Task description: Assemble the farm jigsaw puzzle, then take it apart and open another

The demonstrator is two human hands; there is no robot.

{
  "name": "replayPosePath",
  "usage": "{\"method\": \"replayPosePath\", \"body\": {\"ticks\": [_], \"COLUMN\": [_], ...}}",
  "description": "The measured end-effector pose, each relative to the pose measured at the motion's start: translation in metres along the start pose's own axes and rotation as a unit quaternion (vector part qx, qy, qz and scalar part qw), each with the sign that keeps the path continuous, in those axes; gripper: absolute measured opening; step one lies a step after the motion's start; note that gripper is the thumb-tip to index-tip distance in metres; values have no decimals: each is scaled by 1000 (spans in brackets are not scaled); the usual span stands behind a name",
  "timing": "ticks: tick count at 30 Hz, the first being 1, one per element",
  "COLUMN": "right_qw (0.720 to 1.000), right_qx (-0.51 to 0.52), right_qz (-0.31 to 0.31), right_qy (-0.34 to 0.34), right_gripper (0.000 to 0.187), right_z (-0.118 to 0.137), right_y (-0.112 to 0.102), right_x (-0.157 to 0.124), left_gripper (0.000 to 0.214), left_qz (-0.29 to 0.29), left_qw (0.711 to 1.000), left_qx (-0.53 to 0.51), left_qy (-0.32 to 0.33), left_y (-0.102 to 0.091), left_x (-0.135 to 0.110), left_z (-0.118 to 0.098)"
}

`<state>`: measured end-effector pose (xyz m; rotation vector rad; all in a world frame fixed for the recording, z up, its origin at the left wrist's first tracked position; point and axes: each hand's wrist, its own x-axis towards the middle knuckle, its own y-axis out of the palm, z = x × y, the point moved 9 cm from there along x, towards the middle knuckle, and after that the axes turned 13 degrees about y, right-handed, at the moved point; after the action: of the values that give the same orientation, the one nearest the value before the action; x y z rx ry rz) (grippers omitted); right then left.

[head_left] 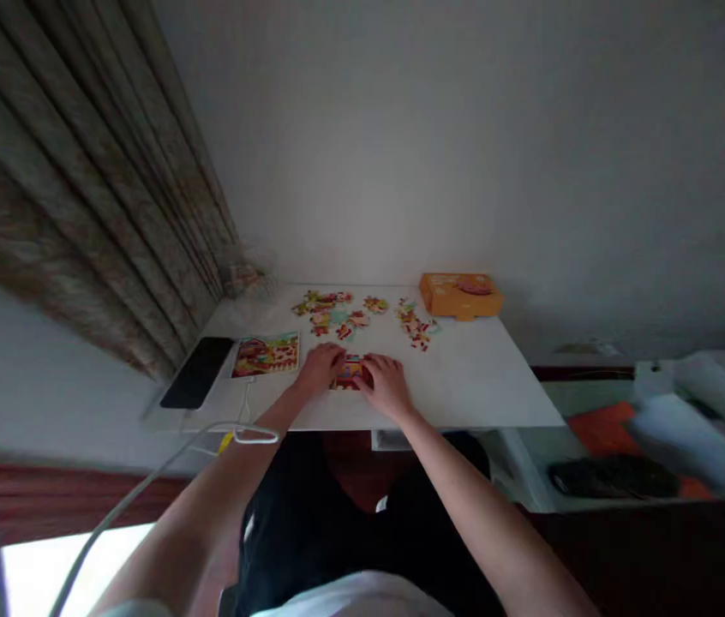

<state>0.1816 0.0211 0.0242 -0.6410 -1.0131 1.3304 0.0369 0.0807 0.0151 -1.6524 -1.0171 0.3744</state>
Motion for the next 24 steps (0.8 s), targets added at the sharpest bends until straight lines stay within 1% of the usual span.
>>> {"method": "replayPosePath", "body": {"ticks": [3, 6, 9, 11, 13, 17, 24], "right_qw": [1000, 1000, 1000, 1000, 1000, 1000, 1000], "right_qx": [1, 2, 1, 1, 2, 5, 18], "right_qz": [4, 8, 12, 14, 16, 16, 16], "right_qy": [4, 9, 10, 9, 10, 14, 15], "right_gripper": [34, 33, 33, 33, 33, 31, 32], "right_z": [1, 1, 2, 3, 3, 3, 2], "right_y": [0, -2, -4, -5, -5, -5, -6], "right_x": [0, 0, -1, -1, -1, -1, -2], "left_gripper": [28, 34, 41, 47, 48, 45, 44], "left_qz": [-52, -74, -53, -32, -22, -32, -16], "left_qw": [999, 996, 991, 988, 987, 986, 986], "left_qx": [8, 19, 36, 48, 51, 35, 52], "left_qy": [4, 53, 120, 142, 152, 162, 160], "left_y": [-4, -5, 0, 5, 8, 6, 5], "left_x": [-11, -24, -38, -44, -46, -43, -39], "left_z": [-4, -21, -43, -52, -57, -61, -65]}}
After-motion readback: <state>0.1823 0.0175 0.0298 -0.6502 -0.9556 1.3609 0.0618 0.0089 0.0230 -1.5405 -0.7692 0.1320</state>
